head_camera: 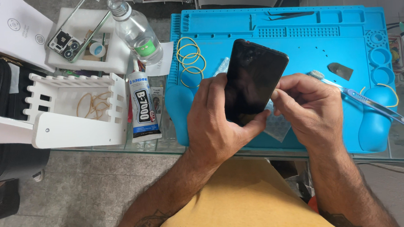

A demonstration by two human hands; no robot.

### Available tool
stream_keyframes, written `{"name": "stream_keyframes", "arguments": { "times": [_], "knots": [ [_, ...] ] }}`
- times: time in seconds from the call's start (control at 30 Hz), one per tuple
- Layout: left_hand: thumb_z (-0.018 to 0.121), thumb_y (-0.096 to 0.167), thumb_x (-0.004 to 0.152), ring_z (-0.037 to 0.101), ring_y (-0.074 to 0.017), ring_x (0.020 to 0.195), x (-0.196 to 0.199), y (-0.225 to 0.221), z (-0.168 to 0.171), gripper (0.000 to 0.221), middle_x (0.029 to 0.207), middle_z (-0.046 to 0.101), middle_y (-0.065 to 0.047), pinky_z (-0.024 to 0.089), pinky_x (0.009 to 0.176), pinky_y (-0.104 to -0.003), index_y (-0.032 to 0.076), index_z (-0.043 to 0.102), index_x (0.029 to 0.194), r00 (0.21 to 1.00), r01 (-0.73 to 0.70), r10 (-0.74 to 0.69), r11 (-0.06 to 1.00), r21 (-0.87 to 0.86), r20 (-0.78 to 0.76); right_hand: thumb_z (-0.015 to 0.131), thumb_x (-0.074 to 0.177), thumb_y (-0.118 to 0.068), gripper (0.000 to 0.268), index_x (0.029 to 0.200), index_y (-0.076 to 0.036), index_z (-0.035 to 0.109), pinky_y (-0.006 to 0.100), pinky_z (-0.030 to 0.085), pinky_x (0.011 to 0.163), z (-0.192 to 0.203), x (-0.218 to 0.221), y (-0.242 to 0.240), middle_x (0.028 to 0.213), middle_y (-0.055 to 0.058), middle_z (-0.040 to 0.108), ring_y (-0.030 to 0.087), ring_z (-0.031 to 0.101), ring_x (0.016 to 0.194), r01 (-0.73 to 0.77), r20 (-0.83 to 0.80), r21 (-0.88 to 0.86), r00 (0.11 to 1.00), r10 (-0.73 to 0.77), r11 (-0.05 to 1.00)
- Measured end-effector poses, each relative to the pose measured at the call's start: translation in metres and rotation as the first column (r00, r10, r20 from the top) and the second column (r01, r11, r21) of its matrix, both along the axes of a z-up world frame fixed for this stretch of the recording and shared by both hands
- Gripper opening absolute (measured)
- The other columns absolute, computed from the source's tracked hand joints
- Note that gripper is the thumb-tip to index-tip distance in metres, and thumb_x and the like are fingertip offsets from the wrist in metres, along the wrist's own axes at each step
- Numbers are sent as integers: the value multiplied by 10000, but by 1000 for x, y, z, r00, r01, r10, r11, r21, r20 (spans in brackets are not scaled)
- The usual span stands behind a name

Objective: The person holds a black smartphone and peels a protective film from the screen. They then flip the device to reveal the internal components, including the battery and circuit board, and continue to peel a film from the back of the phone.

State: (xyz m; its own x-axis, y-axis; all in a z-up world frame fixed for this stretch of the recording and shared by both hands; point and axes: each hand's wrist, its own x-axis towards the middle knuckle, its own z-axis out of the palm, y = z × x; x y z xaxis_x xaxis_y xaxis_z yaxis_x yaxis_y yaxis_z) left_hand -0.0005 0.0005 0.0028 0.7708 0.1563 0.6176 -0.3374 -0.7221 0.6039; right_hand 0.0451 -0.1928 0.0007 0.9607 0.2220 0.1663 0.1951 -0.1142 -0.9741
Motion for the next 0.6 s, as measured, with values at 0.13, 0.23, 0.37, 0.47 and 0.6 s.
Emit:
{"name": "stream_keyframes", "arguments": {
  "times": [0.13,0.23,0.37,0.47,0.6],
  "knots": [
    [973,383,747,680,-366,996,0,0,3,822,1119,658,-165,589,852,-457,-30,559,1324,1000,14,-14,1000,-18,-19,730,1099,-74,63,1056,-37,756,214,515,651,5,-2,1,801,44,713,79,633,687,8,10,-39,1000,-8,999],
    [969,385,750,684,-356,1007,0,0,2,819,1124,662,-152,589,843,-453,-20,560,1332,999,30,-31,999,-29,-24,737,1091,-69,63,1037,-40,751,203,516,651,6,-2,2,804,40,711,76,638,680,19,-1,-41,1000,-19,999],
    [971,449,721,665,-284,987,1,1,2,832,1094,652,-87,569,766,-405,11,583,1313,995,50,-54,997,-51,-89,753,1091,-120,95,1046,-36,754,201,522,634,10,-4,4,761,28,696,74,635,657,12,-20,-11,1000,-12,1000],
    [945,449,717,660,-248,979,0,0,5,770,1083,663,-52,567,759,-369,55,608,1285,988,40,-51,996,-75,-148,745,1078,-113,97,1015,-42,768,208,539,608,15,-3,5,788,26,714,68,642,650,12,-12,-46,1000,-13,999],
    [951,470,706,630,-208,895,-1,0,5,758,1052,638,-9,554,733,-361,77,618,1261,984,37,-48,997,-64,-171,762,1063,-103,81,1025,-35,782,221,559,608,16,-3,4,881,41,750,81,654,680,17,-1,-60,1000,-17,998]
  ]
}}
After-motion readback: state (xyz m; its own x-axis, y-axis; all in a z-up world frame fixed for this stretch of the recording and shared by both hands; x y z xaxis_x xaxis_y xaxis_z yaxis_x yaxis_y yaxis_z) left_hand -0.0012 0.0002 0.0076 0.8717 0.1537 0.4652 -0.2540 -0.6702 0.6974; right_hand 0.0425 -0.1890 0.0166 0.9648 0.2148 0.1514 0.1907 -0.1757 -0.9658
